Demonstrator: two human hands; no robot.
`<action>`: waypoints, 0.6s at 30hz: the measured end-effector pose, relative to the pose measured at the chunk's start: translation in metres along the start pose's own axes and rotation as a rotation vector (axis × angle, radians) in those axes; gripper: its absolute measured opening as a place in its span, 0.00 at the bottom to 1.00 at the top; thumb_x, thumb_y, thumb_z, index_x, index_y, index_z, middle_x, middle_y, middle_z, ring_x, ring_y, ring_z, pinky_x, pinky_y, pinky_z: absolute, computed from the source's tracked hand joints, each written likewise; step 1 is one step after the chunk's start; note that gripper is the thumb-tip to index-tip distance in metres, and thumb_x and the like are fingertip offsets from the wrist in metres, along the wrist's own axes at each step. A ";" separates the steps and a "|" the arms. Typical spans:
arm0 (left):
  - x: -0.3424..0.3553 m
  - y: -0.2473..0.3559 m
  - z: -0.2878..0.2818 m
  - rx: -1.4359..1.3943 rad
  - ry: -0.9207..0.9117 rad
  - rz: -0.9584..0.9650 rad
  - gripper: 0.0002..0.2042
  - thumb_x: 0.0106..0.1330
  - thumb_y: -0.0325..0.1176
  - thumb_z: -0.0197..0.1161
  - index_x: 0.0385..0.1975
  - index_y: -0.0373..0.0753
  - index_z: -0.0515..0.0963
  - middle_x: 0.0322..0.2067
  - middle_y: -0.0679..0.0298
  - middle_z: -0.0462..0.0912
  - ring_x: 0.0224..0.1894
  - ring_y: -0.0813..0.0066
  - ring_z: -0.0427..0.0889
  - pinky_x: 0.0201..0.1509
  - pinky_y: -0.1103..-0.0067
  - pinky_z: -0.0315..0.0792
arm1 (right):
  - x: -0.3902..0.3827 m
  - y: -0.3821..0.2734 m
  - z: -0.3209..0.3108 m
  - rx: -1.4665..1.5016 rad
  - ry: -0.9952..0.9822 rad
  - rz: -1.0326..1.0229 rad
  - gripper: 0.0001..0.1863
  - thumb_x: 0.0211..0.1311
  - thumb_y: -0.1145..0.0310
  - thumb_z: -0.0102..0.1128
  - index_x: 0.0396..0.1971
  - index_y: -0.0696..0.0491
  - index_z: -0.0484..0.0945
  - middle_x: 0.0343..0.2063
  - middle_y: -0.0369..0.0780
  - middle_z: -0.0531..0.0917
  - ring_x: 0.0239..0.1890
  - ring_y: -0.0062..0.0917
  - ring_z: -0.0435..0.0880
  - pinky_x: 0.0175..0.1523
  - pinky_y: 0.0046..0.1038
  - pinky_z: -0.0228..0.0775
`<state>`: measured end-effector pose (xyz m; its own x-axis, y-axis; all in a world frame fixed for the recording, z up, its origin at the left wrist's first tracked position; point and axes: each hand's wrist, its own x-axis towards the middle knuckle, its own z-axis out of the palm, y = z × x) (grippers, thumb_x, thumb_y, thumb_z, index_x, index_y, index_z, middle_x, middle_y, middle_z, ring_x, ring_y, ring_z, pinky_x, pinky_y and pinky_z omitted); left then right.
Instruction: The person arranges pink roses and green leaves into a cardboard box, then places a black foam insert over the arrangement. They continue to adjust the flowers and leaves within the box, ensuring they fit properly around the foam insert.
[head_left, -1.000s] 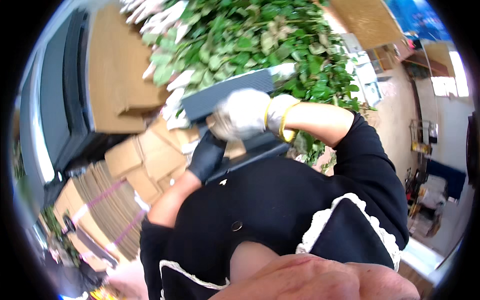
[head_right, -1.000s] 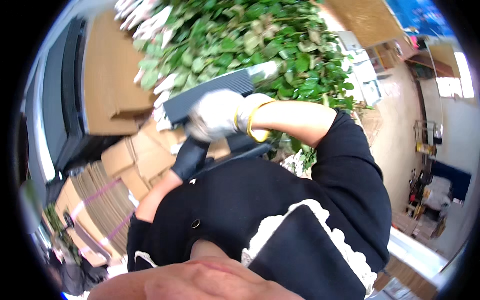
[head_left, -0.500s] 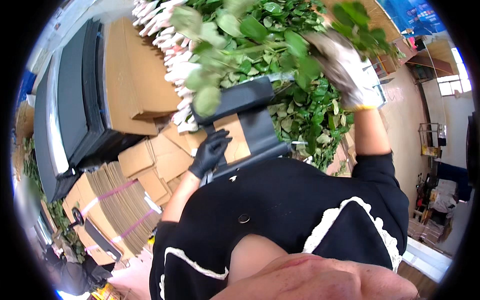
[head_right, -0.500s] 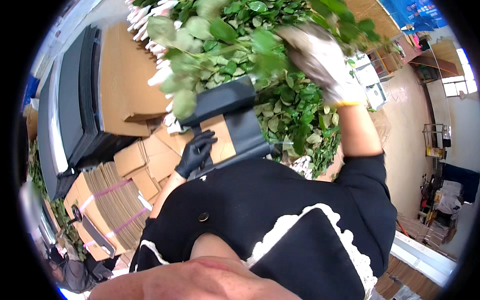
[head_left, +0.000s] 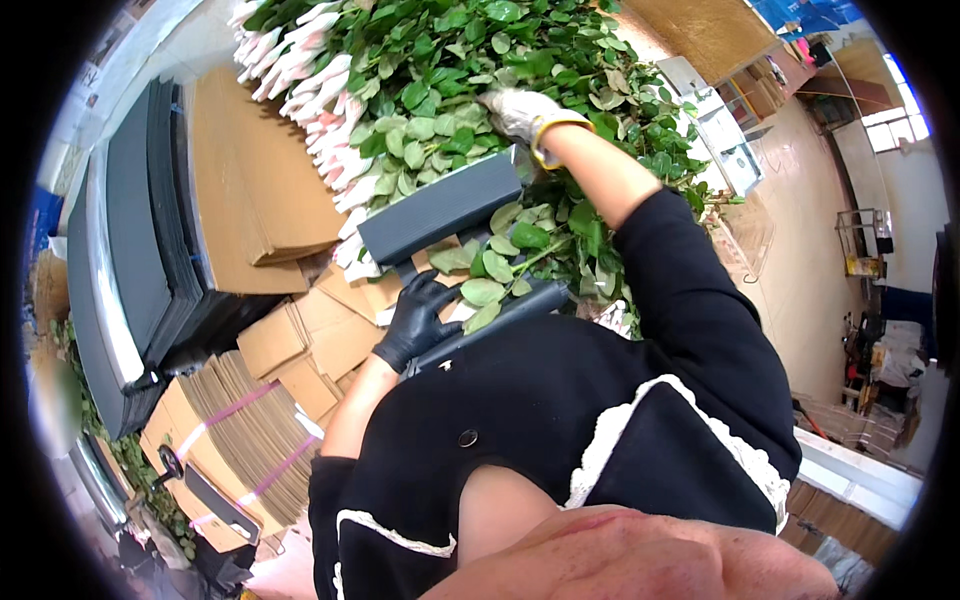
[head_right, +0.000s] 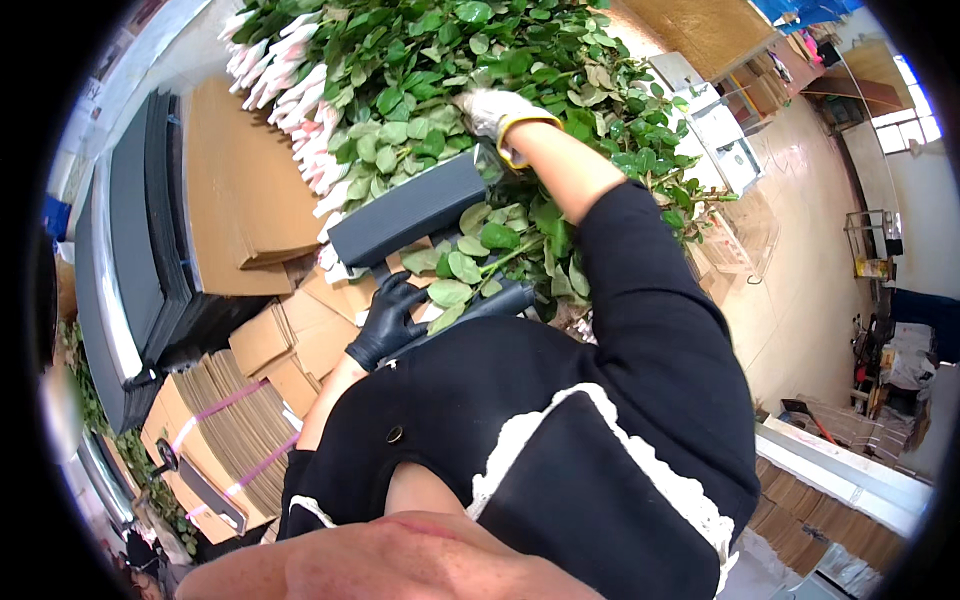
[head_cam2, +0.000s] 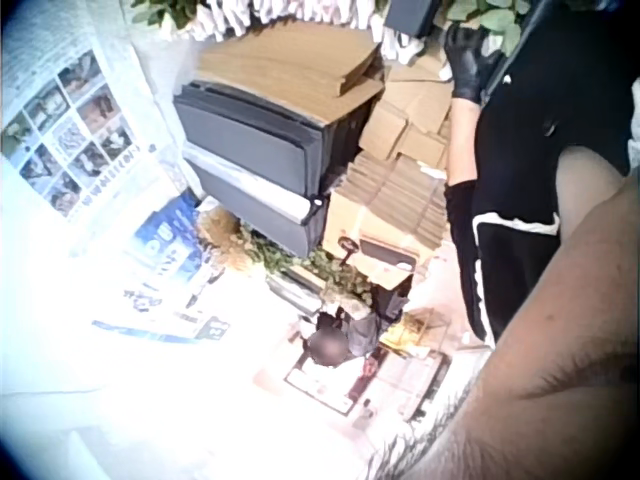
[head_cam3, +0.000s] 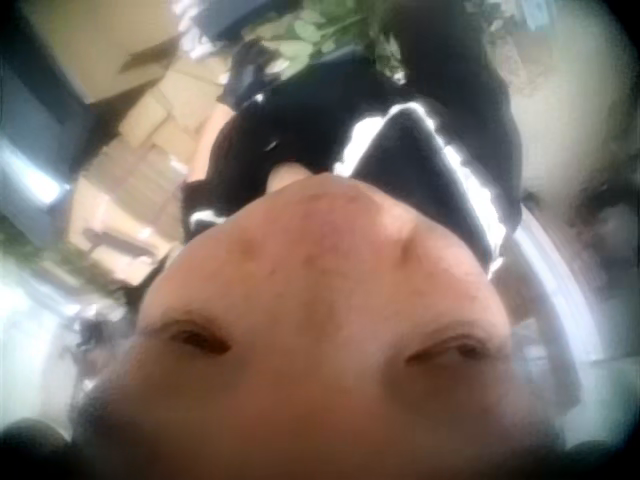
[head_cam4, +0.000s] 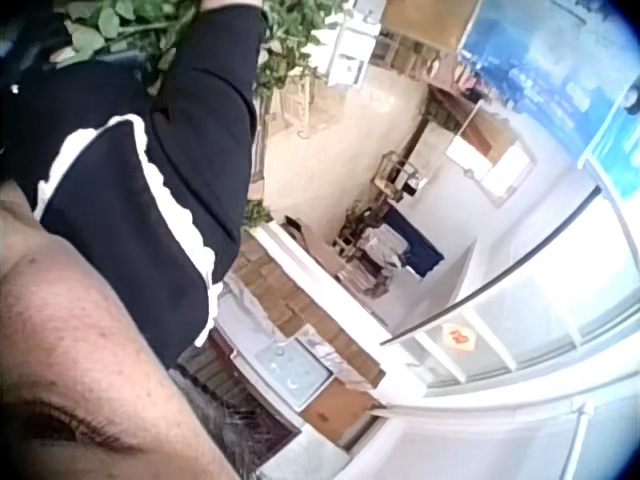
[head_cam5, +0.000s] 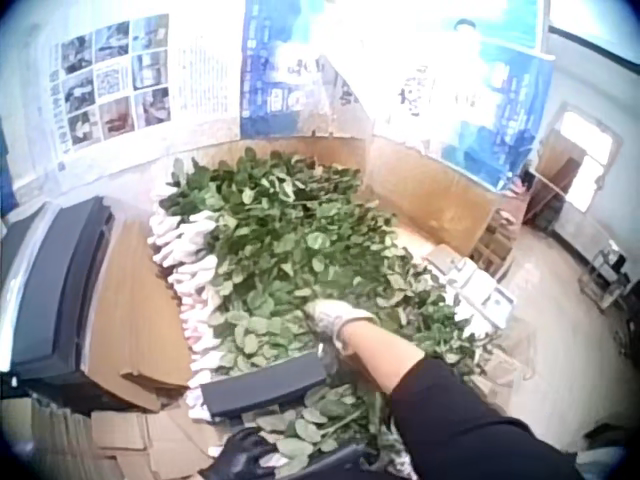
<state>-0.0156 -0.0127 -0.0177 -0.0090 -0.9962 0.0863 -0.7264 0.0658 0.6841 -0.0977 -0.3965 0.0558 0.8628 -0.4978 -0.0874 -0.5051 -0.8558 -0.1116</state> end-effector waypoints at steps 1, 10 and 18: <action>0.008 0.000 0.001 0.040 -0.003 0.082 0.26 0.43 0.42 0.75 0.47 0.46 0.83 0.42 0.60 0.82 0.57 0.49 0.73 0.59 0.59 0.67 | 0.016 0.024 0.014 -0.021 -0.100 0.001 0.16 0.64 0.62 0.52 0.49 0.50 0.79 0.45 0.47 0.83 0.46 0.42 0.82 0.51 0.38 0.75; -0.007 -0.006 -0.006 -0.408 0.294 -0.278 0.20 0.58 0.29 0.64 0.52 0.38 0.76 0.49 0.51 0.80 0.52 0.51 0.78 0.57 0.67 0.72 | -0.149 -0.034 -0.202 -0.175 0.534 -0.227 0.12 0.65 0.63 0.57 0.47 0.47 0.80 0.37 0.42 0.83 0.38 0.41 0.82 0.42 0.37 0.76; 0.016 -0.052 -0.008 -0.816 -0.181 -0.299 0.21 0.66 0.35 0.65 0.58 0.38 0.73 0.52 0.60 0.79 0.52 0.72 0.77 0.57 0.73 0.72 | -0.278 0.017 0.070 -0.266 -0.200 -0.019 0.07 0.57 0.63 0.56 0.29 0.47 0.81 0.28 0.43 0.84 0.32 0.37 0.85 0.34 0.40 0.77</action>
<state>0.0278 -0.0315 -0.0461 -0.0562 -0.9674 -0.2470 -0.0004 -0.2474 0.9689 -0.3477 -0.2624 0.0086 0.8381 -0.4664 -0.2829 -0.4433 -0.8845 0.1452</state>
